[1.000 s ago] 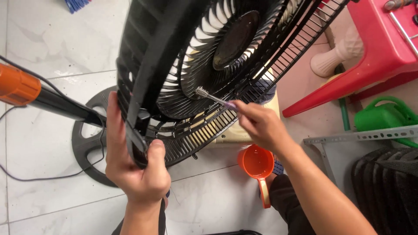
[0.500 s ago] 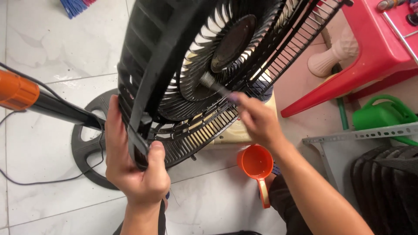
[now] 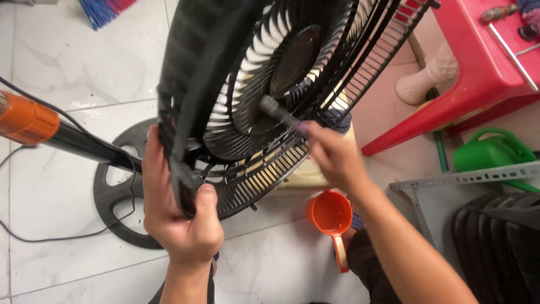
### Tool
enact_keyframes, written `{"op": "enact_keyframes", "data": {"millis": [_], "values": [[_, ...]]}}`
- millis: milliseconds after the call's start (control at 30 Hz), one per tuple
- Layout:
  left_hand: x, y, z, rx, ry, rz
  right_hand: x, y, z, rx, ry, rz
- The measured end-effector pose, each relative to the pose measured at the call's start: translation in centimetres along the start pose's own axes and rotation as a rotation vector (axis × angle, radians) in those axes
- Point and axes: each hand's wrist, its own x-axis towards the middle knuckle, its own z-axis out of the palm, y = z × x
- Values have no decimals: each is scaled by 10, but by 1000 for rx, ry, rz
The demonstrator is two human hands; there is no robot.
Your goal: Cleaning the slats of a plastic fan grill using a toothbrush and water
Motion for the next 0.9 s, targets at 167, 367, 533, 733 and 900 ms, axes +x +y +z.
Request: {"op": "enact_keyframes", "data": {"millis": [167,367,533,733,900], "values": [[4,1,2,43,-8,62,-2,-6,-3,17,-77,17],[0,2,4,-1,-5,32,-3,-12,-7,-7,1,90],[2,8,4,-14,-7,-2,1,1,-12,-141,85,-8],[-1,-1,2,34,0,62,3,-8,-15,-124,39,56],[2,3,3,28,14,-3,-7,4,-2,-44,-94,174]]}}
